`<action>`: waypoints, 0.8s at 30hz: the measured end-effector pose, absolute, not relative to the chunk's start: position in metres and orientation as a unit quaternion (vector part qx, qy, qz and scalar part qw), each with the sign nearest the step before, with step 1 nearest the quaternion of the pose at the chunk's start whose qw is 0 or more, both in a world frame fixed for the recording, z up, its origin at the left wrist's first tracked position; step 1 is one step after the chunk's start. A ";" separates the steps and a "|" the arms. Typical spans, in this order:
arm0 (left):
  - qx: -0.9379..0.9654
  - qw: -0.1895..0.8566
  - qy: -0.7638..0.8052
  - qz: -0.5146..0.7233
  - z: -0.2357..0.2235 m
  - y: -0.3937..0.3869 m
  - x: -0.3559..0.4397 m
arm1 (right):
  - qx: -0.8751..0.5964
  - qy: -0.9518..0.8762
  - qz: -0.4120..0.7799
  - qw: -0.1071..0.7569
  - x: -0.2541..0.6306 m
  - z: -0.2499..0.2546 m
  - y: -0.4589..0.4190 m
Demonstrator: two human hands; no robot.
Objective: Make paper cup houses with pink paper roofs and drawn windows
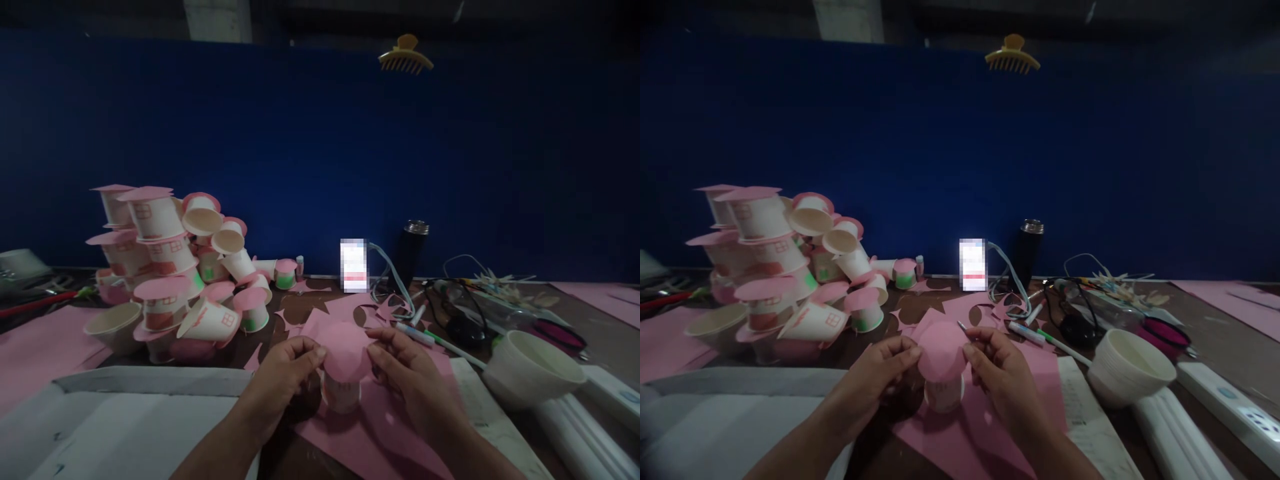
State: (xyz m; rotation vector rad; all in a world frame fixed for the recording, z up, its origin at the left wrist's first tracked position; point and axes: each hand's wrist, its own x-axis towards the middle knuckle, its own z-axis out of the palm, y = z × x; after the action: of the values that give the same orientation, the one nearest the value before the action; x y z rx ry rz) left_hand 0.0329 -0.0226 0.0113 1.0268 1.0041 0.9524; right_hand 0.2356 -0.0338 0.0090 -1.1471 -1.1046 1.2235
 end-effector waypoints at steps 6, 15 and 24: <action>0.388 0.673 0.443 0.448 0.014 -0.021 0.034 | -0.507 -0.467 0.467 0.553 0.236 0.012 -0.033; 0.361 0.714 0.433 0.415 0.007 -0.021 0.038 | -0.532 -0.437 0.470 0.552 0.240 0.008 -0.029; 0.357 0.691 0.434 0.455 0.007 -0.022 0.039 | -0.507 -0.432 0.546 0.508 0.233 0.014 -0.035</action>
State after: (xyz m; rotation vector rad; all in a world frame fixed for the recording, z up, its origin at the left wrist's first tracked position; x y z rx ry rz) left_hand 0.0391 -0.0217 0.0066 0.7975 0.9691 1.0158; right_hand 0.2329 -0.0349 0.0144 -1.2223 -1.0421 1.3151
